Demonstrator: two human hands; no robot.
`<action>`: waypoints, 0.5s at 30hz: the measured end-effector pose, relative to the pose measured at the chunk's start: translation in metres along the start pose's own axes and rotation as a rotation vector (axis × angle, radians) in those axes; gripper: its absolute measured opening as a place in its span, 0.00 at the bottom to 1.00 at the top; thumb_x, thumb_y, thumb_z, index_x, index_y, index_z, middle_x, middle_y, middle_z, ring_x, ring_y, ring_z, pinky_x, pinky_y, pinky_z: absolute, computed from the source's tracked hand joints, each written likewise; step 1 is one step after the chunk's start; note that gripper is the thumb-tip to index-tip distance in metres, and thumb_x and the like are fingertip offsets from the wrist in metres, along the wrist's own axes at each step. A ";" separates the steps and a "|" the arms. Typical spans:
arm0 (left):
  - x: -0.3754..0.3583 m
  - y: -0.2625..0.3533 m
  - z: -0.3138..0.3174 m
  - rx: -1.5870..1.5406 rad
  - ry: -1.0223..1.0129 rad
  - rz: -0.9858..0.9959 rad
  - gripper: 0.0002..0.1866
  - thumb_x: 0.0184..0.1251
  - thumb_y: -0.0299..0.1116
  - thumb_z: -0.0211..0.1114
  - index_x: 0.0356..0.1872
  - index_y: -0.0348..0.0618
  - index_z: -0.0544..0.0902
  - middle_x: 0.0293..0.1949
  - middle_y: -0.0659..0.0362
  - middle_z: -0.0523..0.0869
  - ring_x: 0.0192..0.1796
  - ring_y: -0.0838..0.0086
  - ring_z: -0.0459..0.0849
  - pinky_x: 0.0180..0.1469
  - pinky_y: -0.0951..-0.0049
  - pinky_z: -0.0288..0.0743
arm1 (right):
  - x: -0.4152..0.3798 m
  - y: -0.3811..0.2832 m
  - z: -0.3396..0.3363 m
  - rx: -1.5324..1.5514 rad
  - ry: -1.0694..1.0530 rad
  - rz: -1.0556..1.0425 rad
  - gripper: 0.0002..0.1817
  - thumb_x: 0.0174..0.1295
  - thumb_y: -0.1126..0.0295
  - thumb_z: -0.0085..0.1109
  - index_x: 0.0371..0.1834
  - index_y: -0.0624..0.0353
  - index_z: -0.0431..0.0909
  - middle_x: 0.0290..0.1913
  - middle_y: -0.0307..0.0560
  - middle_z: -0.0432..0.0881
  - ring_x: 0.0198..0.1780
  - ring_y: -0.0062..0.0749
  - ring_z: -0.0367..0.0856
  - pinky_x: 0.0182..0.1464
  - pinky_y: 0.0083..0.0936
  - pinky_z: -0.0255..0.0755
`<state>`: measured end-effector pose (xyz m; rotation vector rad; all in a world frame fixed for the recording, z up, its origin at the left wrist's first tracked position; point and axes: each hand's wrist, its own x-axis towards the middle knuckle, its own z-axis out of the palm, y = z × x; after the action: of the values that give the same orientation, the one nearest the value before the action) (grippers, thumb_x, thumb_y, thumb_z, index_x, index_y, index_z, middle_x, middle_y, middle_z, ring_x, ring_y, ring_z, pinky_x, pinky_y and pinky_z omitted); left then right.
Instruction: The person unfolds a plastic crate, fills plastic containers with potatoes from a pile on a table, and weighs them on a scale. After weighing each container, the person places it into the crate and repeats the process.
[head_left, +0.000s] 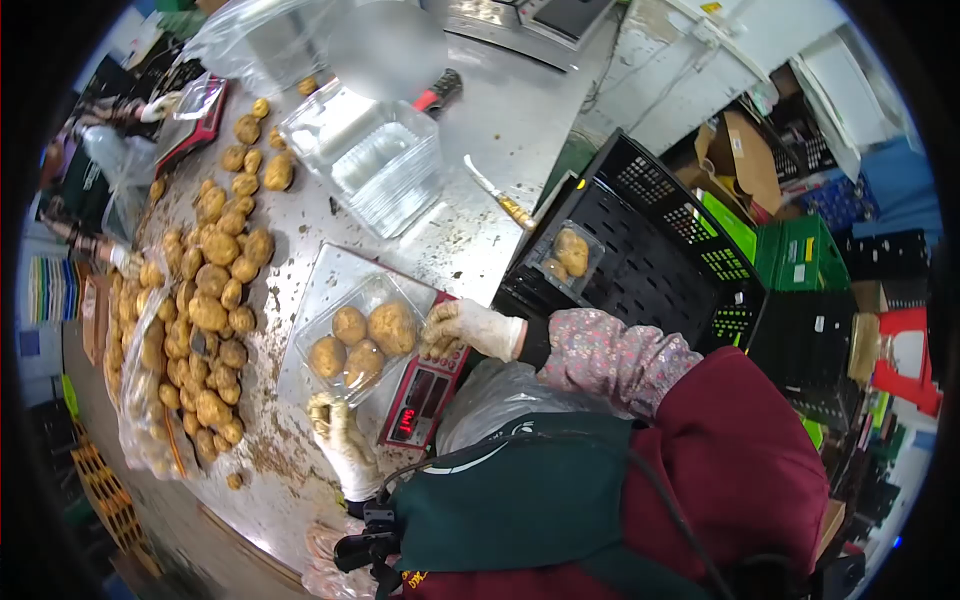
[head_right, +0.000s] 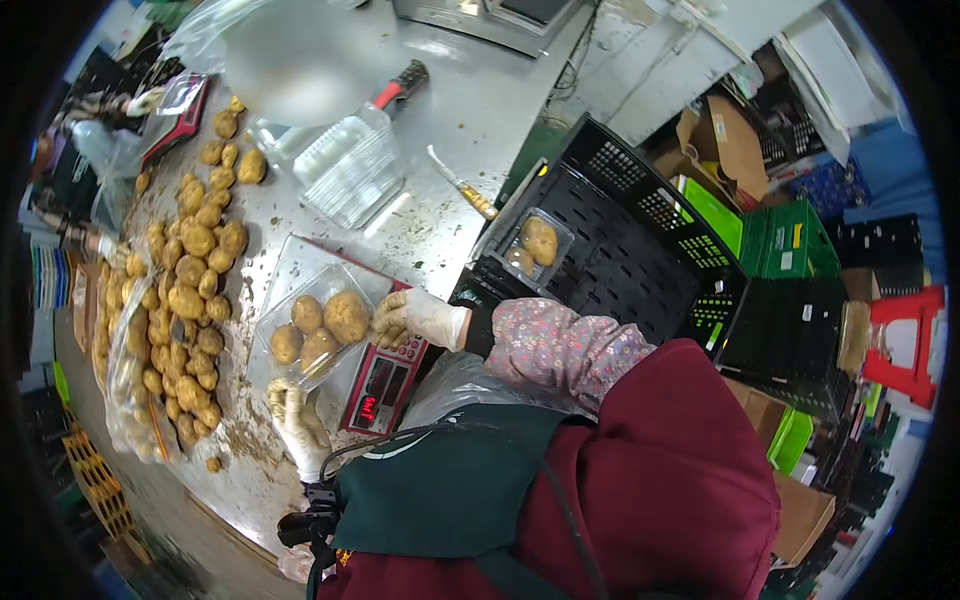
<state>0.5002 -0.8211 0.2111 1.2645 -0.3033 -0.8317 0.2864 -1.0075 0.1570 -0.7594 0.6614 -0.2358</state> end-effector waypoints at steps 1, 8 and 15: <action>0.003 0.014 0.019 -0.109 -0.001 -0.071 0.17 0.64 0.26 0.68 0.53 0.43 0.76 0.52 0.58 0.79 0.52 0.72 0.80 0.57 0.66 0.78 | -0.013 -0.007 -0.002 0.022 -0.055 -0.003 0.07 0.66 0.70 0.61 0.40 0.63 0.82 0.39 0.50 0.88 0.36 0.30 0.87 0.43 0.27 0.82; 0.056 0.041 0.143 -0.075 -0.597 -0.324 0.24 0.61 0.23 0.63 0.61 0.35 0.74 0.56 0.53 0.80 0.58 0.70 0.80 0.60 0.68 0.77 | -0.101 -0.124 -0.130 -0.103 -0.143 -0.058 0.25 0.73 0.64 0.54 0.69 0.63 0.69 0.64 0.53 0.78 0.62 0.38 0.78 0.64 0.30 0.72; 0.078 -0.009 0.294 0.379 -0.958 -0.089 0.25 0.68 0.31 0.65 0.64 0.35 0.75 0.63 0.50 0.79 0.61 0.70 0.78 0.63 0.70 0.73 | -0.179 -0.108 -0.160 -0.068 0.060 -0.280 0.34 0.64 0.69 0.63 0.72 0.65 0.64 0.65 0.47 0.77 0.64 0.33 0.76 0.68 0.32 0.68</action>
<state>0.3658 -1.0866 0.2757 1.1432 -1.2190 -1.4745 0.0505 -1.0975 0.2303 -0.9137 0.6211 -0.4956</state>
